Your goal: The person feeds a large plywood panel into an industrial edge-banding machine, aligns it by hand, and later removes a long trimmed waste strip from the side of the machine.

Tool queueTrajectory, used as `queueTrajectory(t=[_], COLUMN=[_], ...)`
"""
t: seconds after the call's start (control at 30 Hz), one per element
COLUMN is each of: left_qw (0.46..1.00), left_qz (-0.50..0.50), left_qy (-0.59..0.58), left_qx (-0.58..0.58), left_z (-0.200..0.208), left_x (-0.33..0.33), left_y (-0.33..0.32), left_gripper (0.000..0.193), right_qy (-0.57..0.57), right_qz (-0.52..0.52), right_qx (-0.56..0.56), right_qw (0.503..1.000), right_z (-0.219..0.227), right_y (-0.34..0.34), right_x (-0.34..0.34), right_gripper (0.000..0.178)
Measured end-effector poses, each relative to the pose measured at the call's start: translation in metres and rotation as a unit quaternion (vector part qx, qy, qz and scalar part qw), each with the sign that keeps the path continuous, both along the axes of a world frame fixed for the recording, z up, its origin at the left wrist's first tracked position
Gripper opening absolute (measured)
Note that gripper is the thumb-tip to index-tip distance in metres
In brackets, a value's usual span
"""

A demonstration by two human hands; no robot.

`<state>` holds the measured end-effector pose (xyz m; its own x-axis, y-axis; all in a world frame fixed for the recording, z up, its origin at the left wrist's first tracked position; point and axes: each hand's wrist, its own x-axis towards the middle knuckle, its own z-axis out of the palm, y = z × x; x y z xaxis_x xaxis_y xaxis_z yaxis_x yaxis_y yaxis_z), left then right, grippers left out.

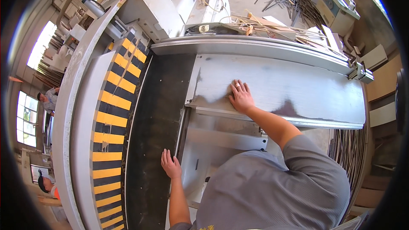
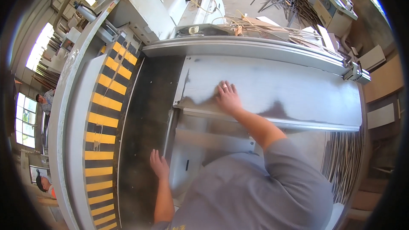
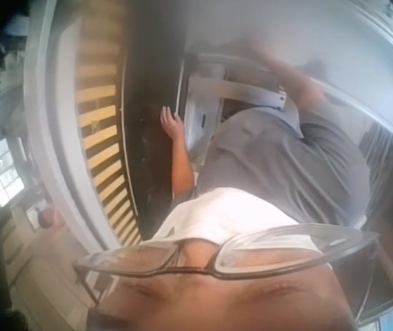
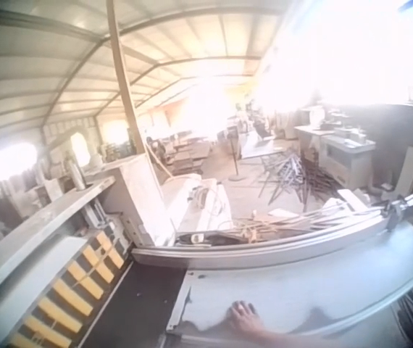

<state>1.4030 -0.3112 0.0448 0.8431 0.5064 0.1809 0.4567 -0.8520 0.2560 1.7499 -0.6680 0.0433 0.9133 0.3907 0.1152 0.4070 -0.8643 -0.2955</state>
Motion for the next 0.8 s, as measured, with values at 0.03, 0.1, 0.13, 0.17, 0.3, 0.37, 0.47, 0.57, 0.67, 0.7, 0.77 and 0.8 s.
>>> queueTrajectory(t=[0.03,0.1,0.13,0.17,0.3,0.37,0.47,0.57,0.67,0.7,0.77,0.8], left_qw=[1.0,0.997,0.997,0.997,0.995,0.995,0.995,0.994,0.994,0.995,0.995,0.995], left_qz=[0.004,-0.019,0.018,0.0,0.035,0.039,0.043,0.036,0.036,0.035,0.033,0.034], left_qy=[-0.005,-0.051,-0.026,-0.047,-0.046,-0.045,-0.04,-0.044,-0.041,-0.039,-0.038,-0.036], left_qx=[0.019,0.051,0.064,0.068,0.078,0.079,0.082,0.089,0.09,0.09,0.089,0.09], left_z=[-0.001,-0.003,-0.004,-0.004,-0.003,-0.002,-0.002,-0.002,-0.002,-0.002,-0.001,-0.001], left_x=[-0.004,-0.004,-0.003,-0.001,0.004,0.004,0.003,0.003,0.003,0.003,0.004,0.005], left_y=[-0.004,-0.008,-0.011,-0.012,-0.016,-0.017,-0.017,-0.016,-0.016,-0.016,-0.016,-0.016], left_gripper=[0.045,0.045,0.045,0.045,0.044,0.044,0.043,0.043,0.043,0.043,0.043,0.043], right_qy=[-0.006,-0.026,-0.008,-0.025,-0.029,-0.006,0.003,0.005,0.009,-0.001,0.007,-0.004], right_qz=[0.002,-0.002,0.004,0.001,0.002,0.001,-0.001,0.0,0.0,-0.002,-0.001,-0.004], right_qx=[0.009,0.015,0.012,0.015,0.009,0.013,0.024,0.025,0.012,0.019,0.008,0.015], right_qw=[1.0,1.0,1.0,1.0,1.0,1.0,1.0,1.0,1.0,1.0,1.0,1.0], right_z=[0.0,0.001,0.002,0.003,0.005,0.006,0.007,0.006,0.003,0.002,0.0,-0.001], right_y=[-0.001,-0.001,-0.002,-0.002,-0.001,0.0,0.002,0.002,0.002,0.001,0.001,0.001], right_x=[-0.001,-0.001,-0.002,-0.002,-0.002,-0.002,-0.001,-0.002,-0.001,-0.001,0.001,0.001], right_gripper=[0.06,0.06,0.06,0.06,0.061,0.061,0.062,0.063,0.062,0.062,0.063,0.063])
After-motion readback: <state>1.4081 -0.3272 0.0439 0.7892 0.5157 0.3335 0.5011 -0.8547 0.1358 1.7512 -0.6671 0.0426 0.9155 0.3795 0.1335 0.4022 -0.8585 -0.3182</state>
